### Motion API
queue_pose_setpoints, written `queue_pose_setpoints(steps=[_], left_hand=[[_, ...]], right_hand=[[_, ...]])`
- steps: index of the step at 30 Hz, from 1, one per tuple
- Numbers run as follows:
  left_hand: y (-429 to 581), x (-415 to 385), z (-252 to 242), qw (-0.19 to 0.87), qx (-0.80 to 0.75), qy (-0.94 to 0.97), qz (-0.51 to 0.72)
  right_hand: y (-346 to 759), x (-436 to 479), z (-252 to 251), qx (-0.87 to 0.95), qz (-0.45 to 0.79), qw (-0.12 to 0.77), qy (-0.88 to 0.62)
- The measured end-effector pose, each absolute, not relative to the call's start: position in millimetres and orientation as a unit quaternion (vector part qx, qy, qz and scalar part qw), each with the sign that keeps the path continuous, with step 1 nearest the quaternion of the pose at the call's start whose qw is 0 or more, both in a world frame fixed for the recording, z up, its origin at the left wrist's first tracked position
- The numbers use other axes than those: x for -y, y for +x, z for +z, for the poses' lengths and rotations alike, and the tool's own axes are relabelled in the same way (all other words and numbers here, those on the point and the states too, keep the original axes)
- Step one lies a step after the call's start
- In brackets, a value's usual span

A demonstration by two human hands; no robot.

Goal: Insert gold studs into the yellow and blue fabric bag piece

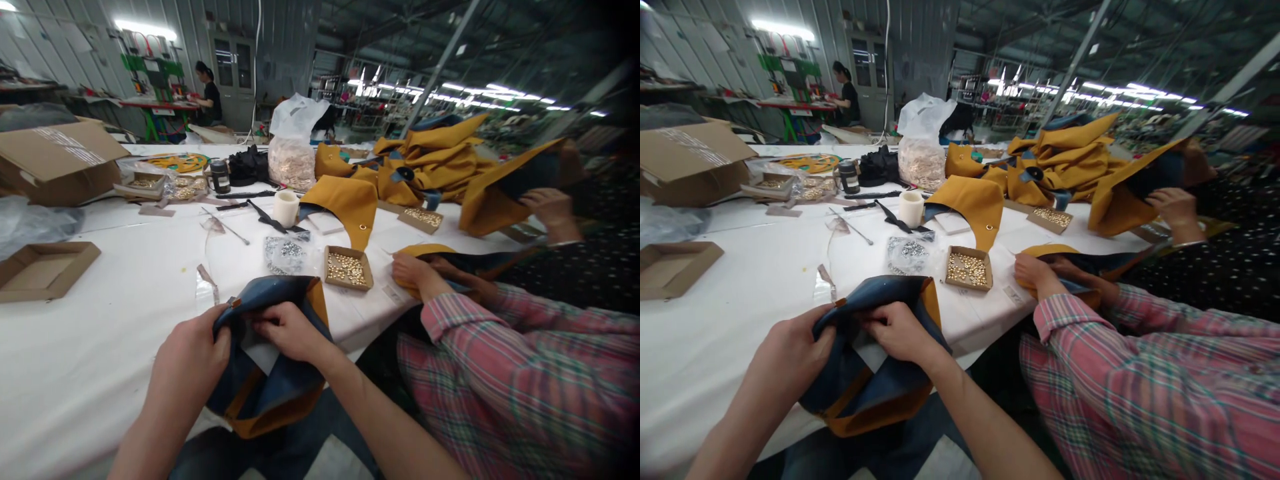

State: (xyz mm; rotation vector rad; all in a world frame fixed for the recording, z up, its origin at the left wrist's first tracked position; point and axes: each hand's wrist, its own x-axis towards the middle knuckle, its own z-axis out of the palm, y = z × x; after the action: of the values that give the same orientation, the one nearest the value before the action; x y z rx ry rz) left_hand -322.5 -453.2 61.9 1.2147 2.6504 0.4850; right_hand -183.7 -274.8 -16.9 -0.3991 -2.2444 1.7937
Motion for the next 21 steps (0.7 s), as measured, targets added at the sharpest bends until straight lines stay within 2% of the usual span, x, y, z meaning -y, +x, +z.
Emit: queue_pose_setpoints(steps=[2, 4, 9, 11, 15, 21], left_hand=[[-322, 454, 63, 0.1, -0.885, 0.418, 0.176], [-323, 455, 63, 0.101, -0.882, 0.419, 0.192], [-327, 456, 60, 0.108, -0.878, 0.419, 0.206], [-328, 457, 57, 0.107, -0.879, 0.416, 0.205], [-330, 457, 53, 0.112, -0.886, 0.4, 0.207], [-335, 460, 41, 0.134, -0.89, 0.389, 0.196]], right_hand=[[-183, 276, -16, 0.759, 0.624, 0.119, -0.142], [-181, 280, -8, 0.793, 0.576, 0.126, -0.154], [-172, 302, 33, 0.942, 0.251, 0.128, -0.182], [-169, 307, 48, 0.958, 0.196, 0.137, -0.158], [-172, 300, 50, 0.941, 0.241, 0.189, -0.145], [-194, 286, 7, 0.877, 0.428, 0.166, -0.144]])
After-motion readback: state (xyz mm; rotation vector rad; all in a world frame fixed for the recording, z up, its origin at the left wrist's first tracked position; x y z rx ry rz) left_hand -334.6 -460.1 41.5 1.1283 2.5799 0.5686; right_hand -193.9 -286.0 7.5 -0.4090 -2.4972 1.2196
